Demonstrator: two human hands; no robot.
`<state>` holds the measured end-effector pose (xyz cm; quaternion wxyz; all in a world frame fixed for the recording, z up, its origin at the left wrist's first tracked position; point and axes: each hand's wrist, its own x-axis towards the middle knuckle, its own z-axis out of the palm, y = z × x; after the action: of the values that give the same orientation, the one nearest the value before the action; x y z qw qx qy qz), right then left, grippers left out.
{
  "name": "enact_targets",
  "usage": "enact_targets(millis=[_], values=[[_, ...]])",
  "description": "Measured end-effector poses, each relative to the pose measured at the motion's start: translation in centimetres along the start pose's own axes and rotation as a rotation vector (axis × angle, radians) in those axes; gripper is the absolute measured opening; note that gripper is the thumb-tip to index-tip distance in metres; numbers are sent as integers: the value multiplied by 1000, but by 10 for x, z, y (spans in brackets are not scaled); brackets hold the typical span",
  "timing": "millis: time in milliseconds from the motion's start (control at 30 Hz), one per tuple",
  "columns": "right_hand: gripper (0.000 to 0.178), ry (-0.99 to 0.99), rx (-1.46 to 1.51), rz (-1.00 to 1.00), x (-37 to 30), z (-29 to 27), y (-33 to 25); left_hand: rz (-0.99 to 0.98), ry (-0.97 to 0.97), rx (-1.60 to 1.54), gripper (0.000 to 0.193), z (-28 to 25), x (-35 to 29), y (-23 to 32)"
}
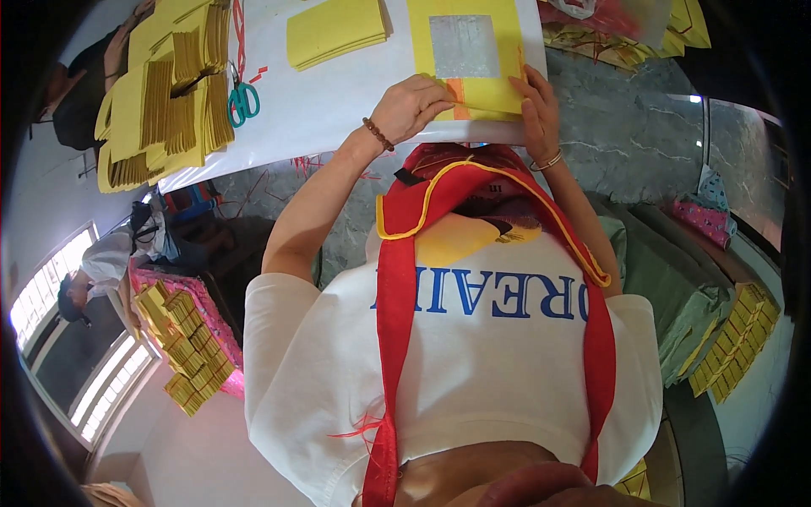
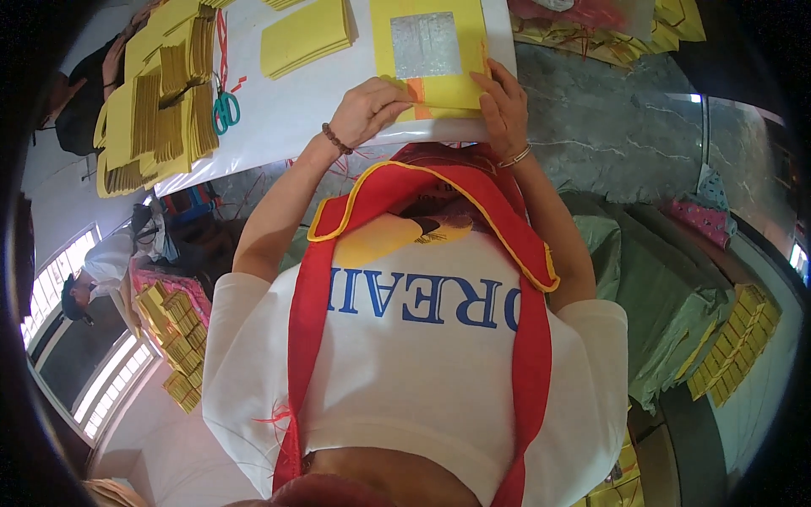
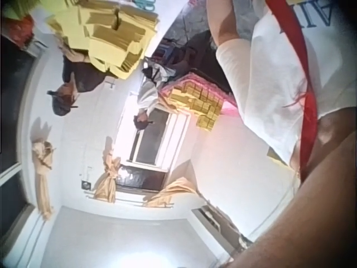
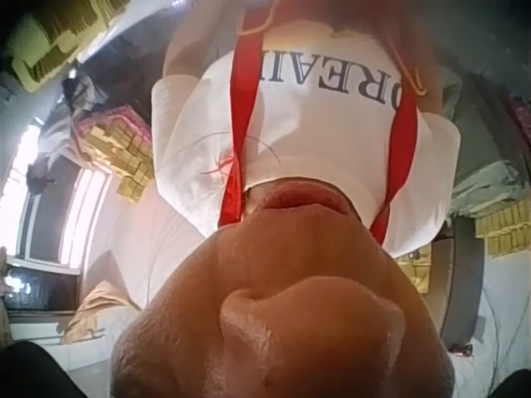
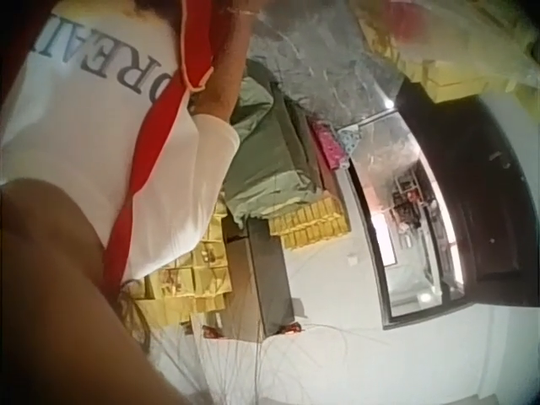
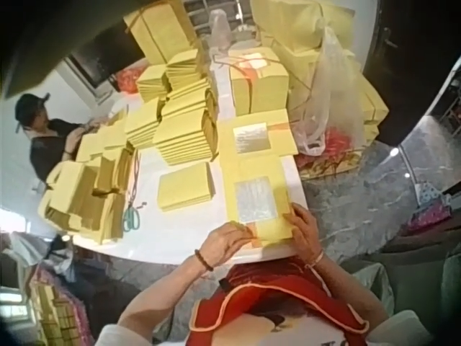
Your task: Folding stacks of joss paper with silver foil inlays.
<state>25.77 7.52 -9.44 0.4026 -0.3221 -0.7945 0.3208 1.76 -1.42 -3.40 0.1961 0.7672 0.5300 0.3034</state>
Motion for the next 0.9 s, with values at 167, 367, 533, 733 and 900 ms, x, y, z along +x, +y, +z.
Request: enact_targets(millis=[167, 367, 533, 733, 900], values=[[39, 10, 89, 4, 1, -2, 0, -130, 14, -45, 16, -2, 3, 2], [38, 36, -98, 55, 3, 4, -6, -299, -11, -139, 18, 0, 6, 2], [35, 39, -42, 52, 2, 4, 4, -290, -73, -139, 24, -6, 4, 3], [36, 29, -22, 87, 3, 1, 1, -44, -18, 61, 49, -15, -3, 5], [34, -7, -22, 73, 5, -4, -3, -40, 112, 311, 42, -1, -2, -20]])
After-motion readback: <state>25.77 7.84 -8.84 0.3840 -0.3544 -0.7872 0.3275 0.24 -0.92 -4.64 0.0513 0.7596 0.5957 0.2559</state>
